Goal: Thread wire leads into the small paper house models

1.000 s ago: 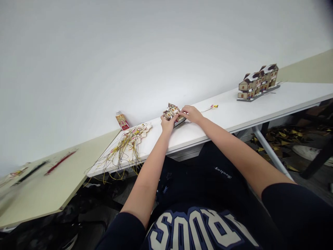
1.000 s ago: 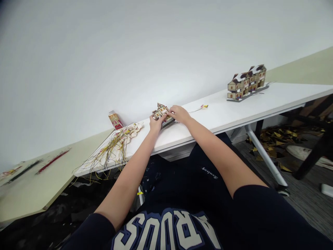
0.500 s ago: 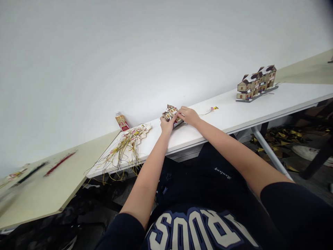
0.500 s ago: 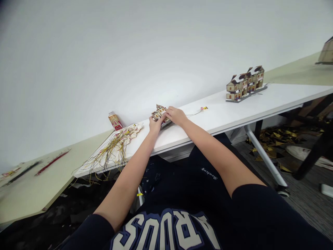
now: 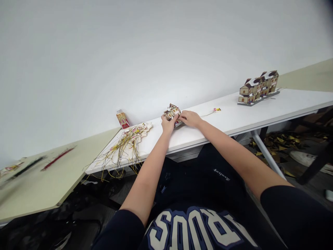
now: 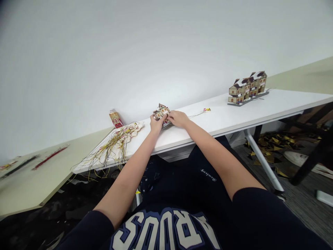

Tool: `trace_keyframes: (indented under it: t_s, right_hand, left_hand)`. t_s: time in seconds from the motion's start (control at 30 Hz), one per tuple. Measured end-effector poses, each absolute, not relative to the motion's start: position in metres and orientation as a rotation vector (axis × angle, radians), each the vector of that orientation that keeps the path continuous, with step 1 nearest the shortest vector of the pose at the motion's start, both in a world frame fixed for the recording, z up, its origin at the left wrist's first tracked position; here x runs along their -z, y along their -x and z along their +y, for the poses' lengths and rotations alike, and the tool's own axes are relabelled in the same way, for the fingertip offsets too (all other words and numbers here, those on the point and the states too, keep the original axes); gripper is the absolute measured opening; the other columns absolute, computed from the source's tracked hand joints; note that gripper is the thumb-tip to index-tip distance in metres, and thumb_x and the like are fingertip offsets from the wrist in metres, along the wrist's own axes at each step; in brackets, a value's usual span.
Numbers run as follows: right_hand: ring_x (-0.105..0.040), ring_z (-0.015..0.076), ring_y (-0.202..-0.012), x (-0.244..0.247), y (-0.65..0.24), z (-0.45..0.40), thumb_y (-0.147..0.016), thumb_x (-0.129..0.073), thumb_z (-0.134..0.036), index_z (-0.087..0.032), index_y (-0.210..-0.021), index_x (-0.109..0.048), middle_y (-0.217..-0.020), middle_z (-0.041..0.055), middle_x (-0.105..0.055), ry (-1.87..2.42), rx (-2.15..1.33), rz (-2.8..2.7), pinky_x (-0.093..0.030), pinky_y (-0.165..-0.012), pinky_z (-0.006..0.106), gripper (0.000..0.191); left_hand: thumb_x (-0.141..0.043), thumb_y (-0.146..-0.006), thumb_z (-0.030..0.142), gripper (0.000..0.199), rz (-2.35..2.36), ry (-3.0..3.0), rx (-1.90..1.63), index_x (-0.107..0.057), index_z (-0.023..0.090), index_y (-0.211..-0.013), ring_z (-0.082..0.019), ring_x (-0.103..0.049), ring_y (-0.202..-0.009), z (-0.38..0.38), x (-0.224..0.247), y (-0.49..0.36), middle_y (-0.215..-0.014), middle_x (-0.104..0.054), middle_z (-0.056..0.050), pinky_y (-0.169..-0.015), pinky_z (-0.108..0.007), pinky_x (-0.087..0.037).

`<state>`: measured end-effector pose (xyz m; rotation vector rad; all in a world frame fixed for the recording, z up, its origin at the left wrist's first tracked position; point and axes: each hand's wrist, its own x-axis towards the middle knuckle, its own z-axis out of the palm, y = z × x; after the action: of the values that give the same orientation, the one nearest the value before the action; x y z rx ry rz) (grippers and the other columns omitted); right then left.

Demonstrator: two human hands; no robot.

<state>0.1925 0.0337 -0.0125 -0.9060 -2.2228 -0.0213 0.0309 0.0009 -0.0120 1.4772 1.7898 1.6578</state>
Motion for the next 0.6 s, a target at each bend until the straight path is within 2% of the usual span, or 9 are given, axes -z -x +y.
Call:
trace_keyframes:
  t_s: [0.17,0.33,0.47,0.6]
  right_hand:
    - [-0.056,0.0198,-0.090,0.0121,-0.1955,0.0294,-0.087,-0.048,-0.024,-0.023,-0.096,-0.069,-0.102,0.0059,-0.061,0.851,0.065,-2.296,-0.039,-0.071,0.030,0.023]
    - [-0.054,0.0205,-0.084,0.0124,-0.1969,0.0290,-0.073,-0.064,-0.028,-0.021,-0.102,-0.069,-0.106,0.0076,-0.054,0.780,0.167,-2.345,-0.041,-0.073,0.031,0.030]
    - [-0.053,0.0219,-0.085,0.0121,-0.1947,0.0311,-0.077,-0.064,-0.038,-0.019,-0.098,-0.070,-0.110,0.0106,-0.051,0.778,0.222,-2.317,-0.041,-0.074,0.033,0.028]
    - [-0.053,0.0225,-0.086,0.0123,-0.1924,0.0332,-0.079,-0.061,-0.031,-0.019,-0.100,-0.071,-0.111,0.0118,-0.052,0.815,0.276,-2.313,-0.039,-0.073,0.034,0.026]
  left_hand:
    - [-0.078,-0.064,0.055,0.072,1.808,-1.427,-1.666,-0.047,0.021,-0.120,-0.023,-0.062,-0.110,0.0034,0.0127,-0.0302,-0.121,-0.065,-0.012,-0.096,-0.034,-0.045]
    - [-0.078,-0.064,0.055,0.070,1.791,-1.402,-1.669,-0.048,0.021,-0.118,-0.023,-0.062,-0.110,0.0036,0.0131,-0.0297,-0.120,-0.065,-0.011,-0.095,-0.035,-0.046]
    - [-0.079,-0.064,0.056,0.070,1.794,-1.399,-1.668,-0.049,0.021,-0.116,-0.024,-0.062,-0.110,0.0024,0.0116,-0.0309,-0.120,-0.065,-0.012,-0.096,-0.035,-0.046]
    - [-0.079,-0.063,0.055,0.070,1.807,-1.415,-1.656,-0.049,0.020,-0.116,-0.024,-0.062,-0.111,0.0006,0.0093,-0.0334,-0.120,-0.065,-0.013,-0.096,-0.035,-0.046]
